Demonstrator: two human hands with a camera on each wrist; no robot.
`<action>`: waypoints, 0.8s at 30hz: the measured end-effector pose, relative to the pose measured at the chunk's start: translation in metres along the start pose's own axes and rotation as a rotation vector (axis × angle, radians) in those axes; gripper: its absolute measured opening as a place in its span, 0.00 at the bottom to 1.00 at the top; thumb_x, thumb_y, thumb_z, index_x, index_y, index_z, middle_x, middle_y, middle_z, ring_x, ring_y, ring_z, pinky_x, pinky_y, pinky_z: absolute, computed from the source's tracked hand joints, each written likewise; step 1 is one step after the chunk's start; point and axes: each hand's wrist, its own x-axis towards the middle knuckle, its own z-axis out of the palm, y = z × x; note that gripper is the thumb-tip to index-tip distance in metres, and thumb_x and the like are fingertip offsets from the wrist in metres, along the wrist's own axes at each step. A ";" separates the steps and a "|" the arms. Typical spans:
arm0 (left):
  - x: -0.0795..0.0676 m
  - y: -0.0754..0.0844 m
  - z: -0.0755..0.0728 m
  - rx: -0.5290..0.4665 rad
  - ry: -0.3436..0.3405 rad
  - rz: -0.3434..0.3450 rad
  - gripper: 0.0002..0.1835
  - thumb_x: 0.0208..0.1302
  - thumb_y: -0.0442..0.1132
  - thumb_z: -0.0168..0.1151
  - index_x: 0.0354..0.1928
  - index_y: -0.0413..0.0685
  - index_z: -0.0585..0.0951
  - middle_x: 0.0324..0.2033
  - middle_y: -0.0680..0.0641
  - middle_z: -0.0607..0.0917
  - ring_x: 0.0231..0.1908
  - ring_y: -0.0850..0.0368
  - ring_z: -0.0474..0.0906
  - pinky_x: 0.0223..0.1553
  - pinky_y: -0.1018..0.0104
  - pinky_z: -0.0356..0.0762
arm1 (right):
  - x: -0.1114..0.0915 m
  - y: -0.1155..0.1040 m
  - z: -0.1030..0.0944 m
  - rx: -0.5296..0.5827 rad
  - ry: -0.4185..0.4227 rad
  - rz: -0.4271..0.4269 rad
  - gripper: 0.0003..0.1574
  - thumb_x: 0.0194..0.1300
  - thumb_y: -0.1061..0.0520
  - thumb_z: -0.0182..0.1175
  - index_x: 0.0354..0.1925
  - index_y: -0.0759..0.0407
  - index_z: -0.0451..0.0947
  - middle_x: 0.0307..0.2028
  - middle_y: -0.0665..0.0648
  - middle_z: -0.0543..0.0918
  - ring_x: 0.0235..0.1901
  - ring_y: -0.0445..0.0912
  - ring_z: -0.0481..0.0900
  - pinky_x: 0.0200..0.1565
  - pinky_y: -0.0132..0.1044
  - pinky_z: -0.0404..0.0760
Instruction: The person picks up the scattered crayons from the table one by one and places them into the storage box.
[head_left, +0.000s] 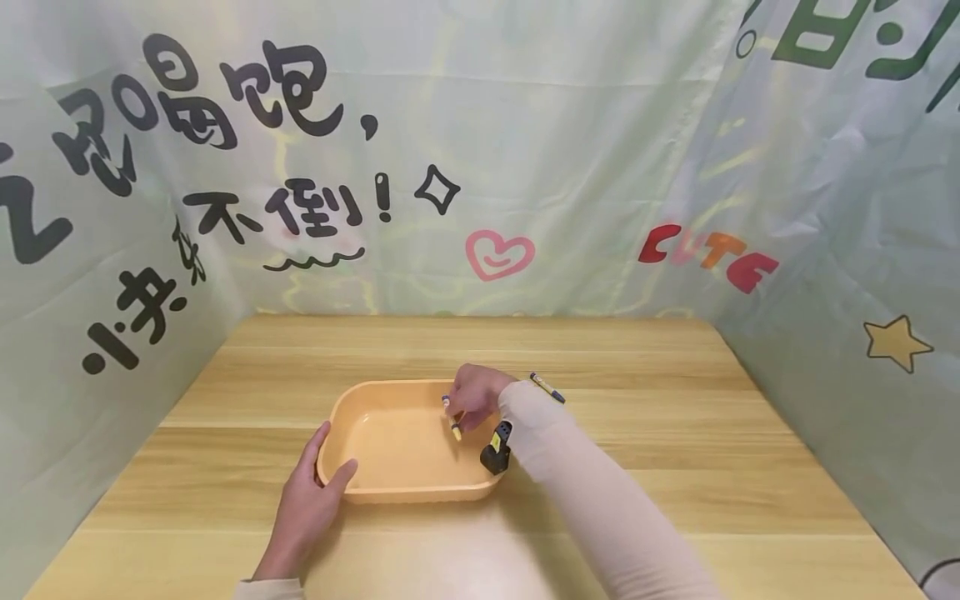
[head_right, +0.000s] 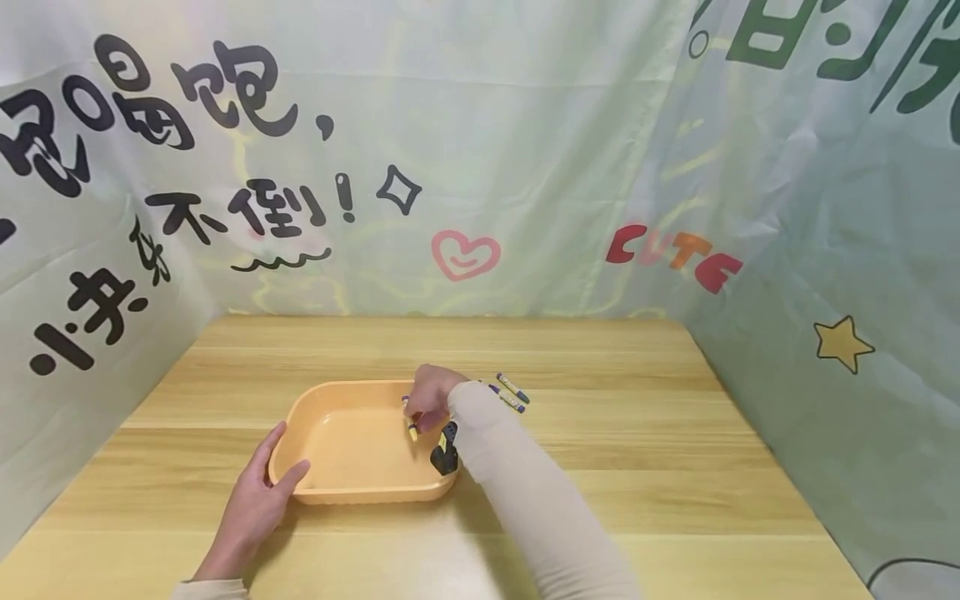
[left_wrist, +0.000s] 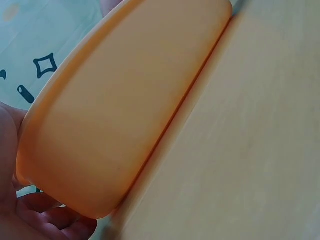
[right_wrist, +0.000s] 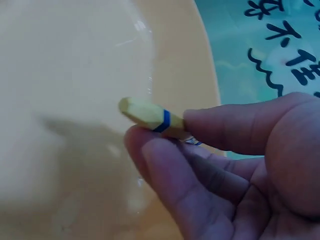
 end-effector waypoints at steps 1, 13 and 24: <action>0.000 0.000 0.000 0.000 0.000 0.002 0.42 0.69 0.45 0.59 0.77 0.51 0.48 0.71 0.34 0.59 0.65 0.40 0.64 0.59 0.54 0.68 | 0.000 -0.001 0.002 -0.028 0.001 0.012 0.15 0.66 0.66 0.58 0.21 0.63 0.74 0.26 0.55 0.79 0.19 0.43 0.79 0.26 0.32 0.82; 0.001 -0.001 -0.003 0.045 -0.001 0.025 0.42 0.70 0.46 0.59 0.77 0.49 0.48 0.69 0.32 0.60 0.61 0.37 0.69 0.55 0.56 0.74 | 0.001 -0.008 0.019 -0.251 0.006 0.097 0.15 0.60 0.68 0.60 0.17 0.66 0.78 0.12 0.55 0.76 0.12 0.41 0.73 0.17 0.27 0.72; -0.001 -0.003 -0.001 0.044 0.009 0.028 0.42 0.69 0.46 0.59 0.77 0.49 0.48 0.70 0.33 0.60 0.61 0.37 0.68 0.56 0.52 0.73 | 0.004 -0.003 0.027 -0.265 -0.007 0.142 0.13 0.62 0.66 0.62 0.21 0.70 0.76 0.15 0.57 0.78 0.11 0.40 0.72 0.16 0.25 0.73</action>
